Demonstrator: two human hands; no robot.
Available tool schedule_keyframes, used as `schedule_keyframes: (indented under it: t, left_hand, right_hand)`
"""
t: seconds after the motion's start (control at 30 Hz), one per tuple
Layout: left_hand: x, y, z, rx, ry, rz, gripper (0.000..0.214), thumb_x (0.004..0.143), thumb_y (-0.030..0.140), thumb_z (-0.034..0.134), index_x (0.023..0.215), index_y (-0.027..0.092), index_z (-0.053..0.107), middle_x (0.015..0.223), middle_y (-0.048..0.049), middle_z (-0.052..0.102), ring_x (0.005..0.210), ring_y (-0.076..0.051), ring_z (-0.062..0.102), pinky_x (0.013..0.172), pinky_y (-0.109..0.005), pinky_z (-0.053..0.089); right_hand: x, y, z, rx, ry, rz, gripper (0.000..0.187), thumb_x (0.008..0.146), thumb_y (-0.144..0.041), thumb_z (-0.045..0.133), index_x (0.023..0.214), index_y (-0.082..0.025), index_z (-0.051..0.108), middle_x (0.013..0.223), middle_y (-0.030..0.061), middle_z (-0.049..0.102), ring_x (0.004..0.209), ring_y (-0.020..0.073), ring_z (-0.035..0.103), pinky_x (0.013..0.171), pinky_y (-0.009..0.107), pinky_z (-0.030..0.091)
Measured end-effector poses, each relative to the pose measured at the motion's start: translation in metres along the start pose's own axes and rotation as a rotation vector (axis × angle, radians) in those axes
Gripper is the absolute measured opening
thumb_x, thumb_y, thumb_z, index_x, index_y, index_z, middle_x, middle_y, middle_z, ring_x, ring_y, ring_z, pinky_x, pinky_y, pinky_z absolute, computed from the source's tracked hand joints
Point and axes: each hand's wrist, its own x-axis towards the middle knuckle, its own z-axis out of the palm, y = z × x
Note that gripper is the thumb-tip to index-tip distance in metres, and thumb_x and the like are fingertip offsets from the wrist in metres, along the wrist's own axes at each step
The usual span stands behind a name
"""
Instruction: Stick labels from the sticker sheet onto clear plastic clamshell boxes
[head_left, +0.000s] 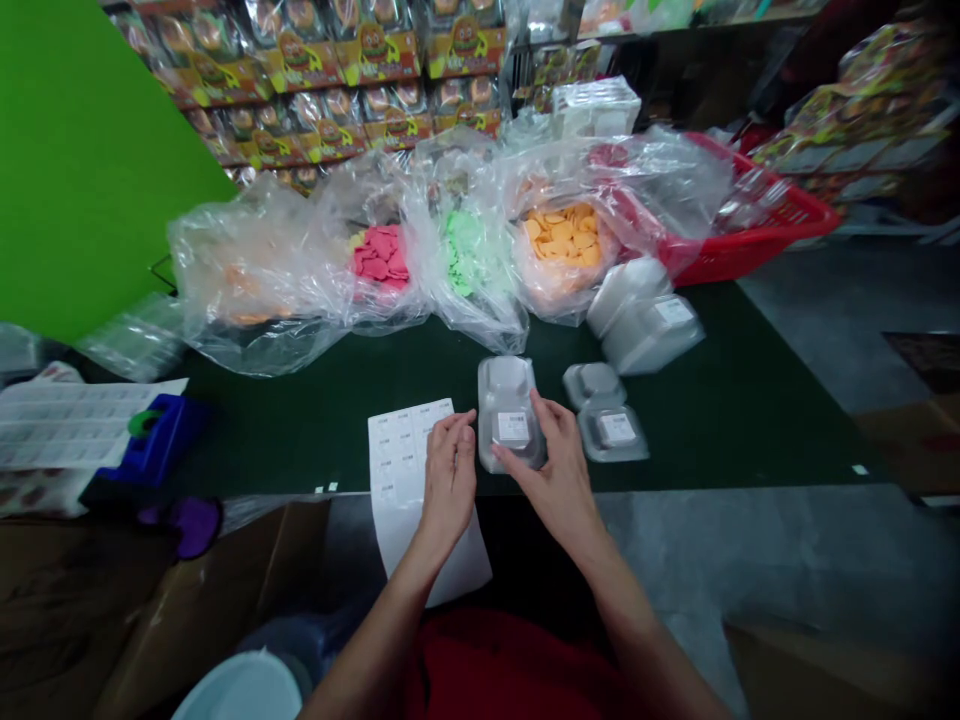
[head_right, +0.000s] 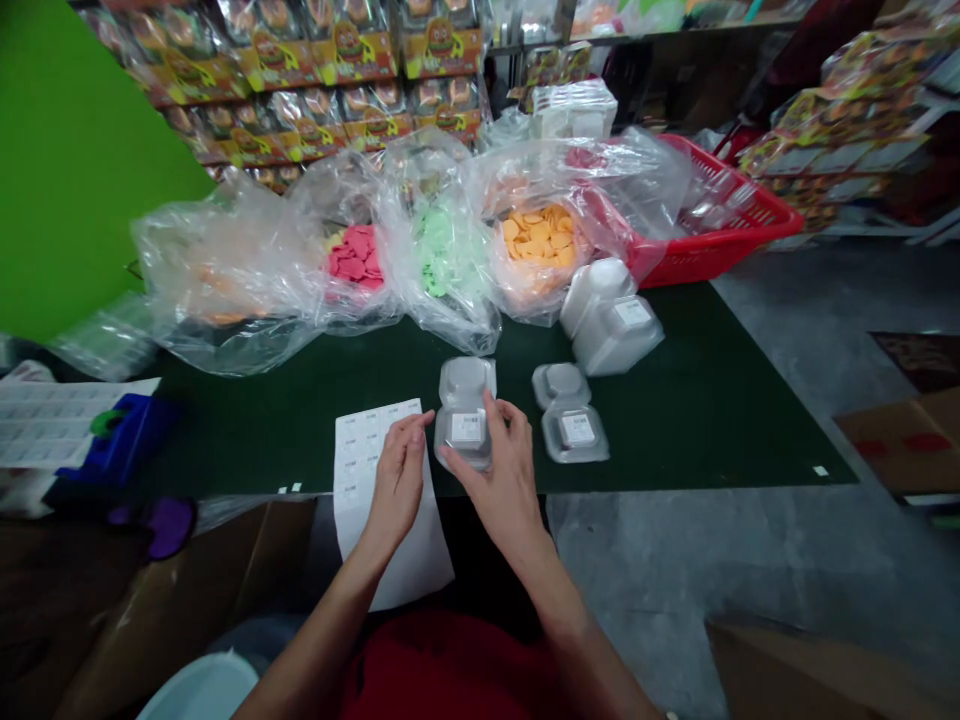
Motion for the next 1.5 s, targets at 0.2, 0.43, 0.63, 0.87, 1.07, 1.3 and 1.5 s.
schedule_keyframes:
  t: [0.2, 0.43, 0.63, 0.87, 1.07, 1.3, 1.5]
  left_hand:
    - [-0.014, 0.006, 0.006, -0.08, -0.03, -0.019, 0.048, 0.113, 0.047, 0.033, 0.142, 0.024, 0.065, 0.149, -0.0118, 0.06, 0.143, -0.026, 0.054, 0.125, -0.051, 0.04]
    - [-0.01, 0.003, 0.003, -0.068, -0.017, 0.019, 0.048, 0.114, 0.046, 0.033, 0.142, 0.027, 0.066, 0.15, -0.0104, 0.06, 0.145, -0.025, 0.052, 0.127, -0.053, 0.038]
    - [-0.005, 0.0, 0.002, -0.042, -0.004, 0.05, 0.045, 0.113, 0.046, 0.037, 0.136, 0.024, 0.069, 0.148, -0.0119, 0.061, 0.144, -0.026, 0.053, 0.125, -0.052, 0.039]
    - [0.002, -0.028, -0.028, 0.077, 0.117, 0.095, 0.04, 0.11, 0.048, 0.044, 0.131, 0.023, 0.068, 0.14, -0.0121, 0.065, 0.136, -0.027, 0.058, 0.121, -0.051, 0.042]
    - [0.002, -0.042, -0.053, 0.182, 0.163, 0.067, 0.039, 0.11, 0.048, 0.044, 0.13, 0.022, 0.067, 0.138, -0.0122, 0.067, 0.133, -0.028, 0.061, 0.119, -0.051, 0.046]
    - [-0.006, -0.075, -0.067, 0.401, 0.104, 0.111, 0.04, 0.11, 0.035, 0.041, 0.139, 0.02, 0.064, 0.145, -0.0147, 0.066, 0.141, -0.03, 0.059, 0.121, -0.055, 0.045]
    - [-0.027, -0.115, -0.076, 0.548, -0.104, 0.178, 0.051, 0.105, 0.015, 0.036, 0.152, 0.021, 0.056, 0.161, -0.013, 0.056, 0.157, -0.028, 0.043, 0.13, -0.061, 0.034]
  right_hand:
    - [-0.002, -0.002, 0.023, -0.095, -0.009, 0.029, 0.082, 0.09, -0.049, 0.076, 0.163, -0.03, 0.042, 0.157, 0.0174, 0.043, 0.147, 0.0403, 0.048, 0.116, 0.062, 0.046]
    - [0.0, -0.001, 0.009, 0.15, 0.015, 0.074, 0.073, 0.084, -0.04, 0.08, 0.152, -0.027, 0.057, 0.154, 0.0137, 0.054, 0.143, 0.0328, 0.055, 0.12, 0.052, 0.047]
    - [0.004, 0.009, -0.01, 0.307, 0.022, 0.047, 0.073, 0.086, -0.041, 0.081, 0.153, -0.029, 0.056, 0.156, 0.0118, 0.058, 0.144, 0.0315, 0.055, 0.125, 0.056, 0.041]
    - [0.005, 0.062, -0.081, -0.037, 0.25, -0.058, 0.073, 0.087, -0.047, 0.079, 0.154, -0.031, 0.055, 0.159, 0.0133, 0.051, 0.147, 0.0369, 0.051, 0.123, 0.063, 0.039]
    - [0.012, 0.116, -0.093, -0.376, -0.013, 0.038, 0.068, 0.09, -0.048, 0.069, 0.155, -0.034, 0.053, 0.164, 0.0133, 0.047, 0.154, 0.0425, 0.041, 0.124, 0.08, 0.007]
    - [0.005, 0.102, -0.103, -0.429, 0.021, 0.083, 0.075, 0.089, -0.06, 0.071, 0.155, -0.028, 0.056, 0.167, 0.0183, 0.044, 0.158, 0.0489, 0.033, 0.121, 0.08, 0.02]
    - [-0.067, 0.057, -0.038, 0.219, -0.317, 0.493, 0.048, 0.09, -0.064, 0.07, 0.11, -0.022, 0.083, 0.115, 0.0158, 0.082, 0.108, 0.0357, 0.076, 0.1, 0.053, 0.057]
